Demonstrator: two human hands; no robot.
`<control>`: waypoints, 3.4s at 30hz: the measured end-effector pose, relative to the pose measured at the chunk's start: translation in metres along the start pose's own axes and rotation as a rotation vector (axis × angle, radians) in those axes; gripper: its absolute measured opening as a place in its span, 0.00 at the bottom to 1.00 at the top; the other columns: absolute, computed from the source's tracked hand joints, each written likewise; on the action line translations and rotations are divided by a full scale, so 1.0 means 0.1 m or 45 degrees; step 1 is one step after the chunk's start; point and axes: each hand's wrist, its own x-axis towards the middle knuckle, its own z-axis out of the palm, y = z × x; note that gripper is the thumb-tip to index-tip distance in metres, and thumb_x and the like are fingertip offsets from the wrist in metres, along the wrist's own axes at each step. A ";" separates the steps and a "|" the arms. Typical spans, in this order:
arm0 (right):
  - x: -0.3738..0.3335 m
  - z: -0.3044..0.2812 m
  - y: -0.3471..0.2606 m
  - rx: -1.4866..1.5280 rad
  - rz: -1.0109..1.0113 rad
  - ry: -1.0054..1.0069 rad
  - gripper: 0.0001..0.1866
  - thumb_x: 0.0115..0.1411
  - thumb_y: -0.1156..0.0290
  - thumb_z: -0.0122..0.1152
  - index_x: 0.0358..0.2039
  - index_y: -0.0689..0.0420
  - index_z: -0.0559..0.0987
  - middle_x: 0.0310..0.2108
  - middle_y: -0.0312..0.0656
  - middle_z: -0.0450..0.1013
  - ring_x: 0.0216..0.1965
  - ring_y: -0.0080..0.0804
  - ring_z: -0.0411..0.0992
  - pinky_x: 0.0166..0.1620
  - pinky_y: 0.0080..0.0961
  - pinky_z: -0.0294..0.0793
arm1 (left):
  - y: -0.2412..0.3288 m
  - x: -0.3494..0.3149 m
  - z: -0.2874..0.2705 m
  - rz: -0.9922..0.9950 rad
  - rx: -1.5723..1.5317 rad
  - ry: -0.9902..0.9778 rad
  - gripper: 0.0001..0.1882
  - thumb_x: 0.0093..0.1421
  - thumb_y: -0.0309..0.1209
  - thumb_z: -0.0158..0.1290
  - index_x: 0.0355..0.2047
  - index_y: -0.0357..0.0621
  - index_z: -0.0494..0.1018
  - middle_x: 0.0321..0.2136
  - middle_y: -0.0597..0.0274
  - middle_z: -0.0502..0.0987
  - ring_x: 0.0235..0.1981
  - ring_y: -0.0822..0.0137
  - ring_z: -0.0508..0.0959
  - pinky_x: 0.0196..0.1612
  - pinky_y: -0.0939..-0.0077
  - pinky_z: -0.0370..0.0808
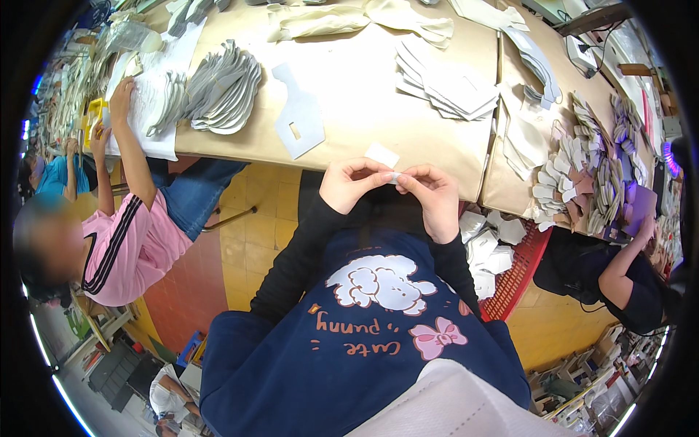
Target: The person repeatedly folds small white fabric pieces by hand at a workbench. They pick up each piece, fold it in half, and place it into a growing stack. The person also handles a grey template and a larger beige fabric piece, folding and stacking them separately.
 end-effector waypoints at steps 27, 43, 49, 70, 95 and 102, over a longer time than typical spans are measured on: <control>0.09 -0.26 0.02 0.160 0.009 0.090 0.08 0.63 0.75 0.61 0.41 0.66 0.79 0.35 0.40 0.78 0.34 0.22 0.77 0.40 0.18 0.77 | -0.14 0.39 -0.35 0.760 1.536 0.044 0.15 0.48 0.36 0.65 0.39 0.57 0.81 0.37 0.69 0.73 0.44 0.67 0.71 0.55 0.62 0.60; 0.16 -0.04 -0.01 -0.186 0.074 0.086 0.10 0.60 0.80 0.64 0.40 0.71 0.81 0.32 0.45 0.80 0.32 0.27 0.80 0.37 0.18 0.80 | -0.20 0.12 -0.11 0.010 0.003 0.149 0.09 0.62 0.28 0.59 0.39 0.34 0.79 0.32 0.64 0.81 0.34 0.77 0.77 0.40 0.82 0.73; 0.20 0.02 0.07 -0.218 0.069 0.107 0.08 0.60 0.79 0.63 0.39 0.70 0.81 0.32 0.44 0.80 0.32 0.26 0.80 0.37 0.18 0.80 | -0.20 0.13 -0.15 -0.001 0.298 0.219 0.09 0.62 0.27 0.58 0.40 0.35 0.78 0.31 0.66 0.81 0.33 0.79 0.77 0.39 0.84 0.73; 0.36 0.02 0.23 -0.560 -0.071 0.209 0.09 0.56 0.77 0.66 0.37 0.67 0.83 0.26 0.40 0.79 0.27 0.19 0.76 0.33 0.16 0.75 | -0.14 0.29 -0.17 0.352 0.818 0.311 0.18 0.55 0.22 0.60 0.43 0.40 0.67 0.22 0.62 0.79 0.25 0.71 0.78 0.30 0.78 0.71; 0.35 0.14 0.25 -1.015 -0.426 0.273 0.05 0.56 0.79 0.65 0.33 0.65 0.83 0.27 0.43 0.78 0.25 0.28 0.78 0.32 0.20 0.76 | -0.13 0.39 -0.09 0.125 1.062 0.412 0.15 0.50 0.30 0.57 0.39 0.49 0.68 0.21 0.70 0.80 0.31 0.61 0.78 0.42 0.62 0.64; 0.35 0.17 0.26 -1.145 -0.467 0.293 0.05 0.55 0.78 0.65 0.32 0.65 0.83 0.26 0.45 0.78 0.25 0.31 0.77 0.31 0.23 0.76 | -0.09 0.40 -0.06 0.084 1.101 0.423 0.15 0.50 0.29 0.57 0.39 0.50 0.68 0.21 0.71 0.79 0.32 0.62 0.78 0.41 0.61 0.64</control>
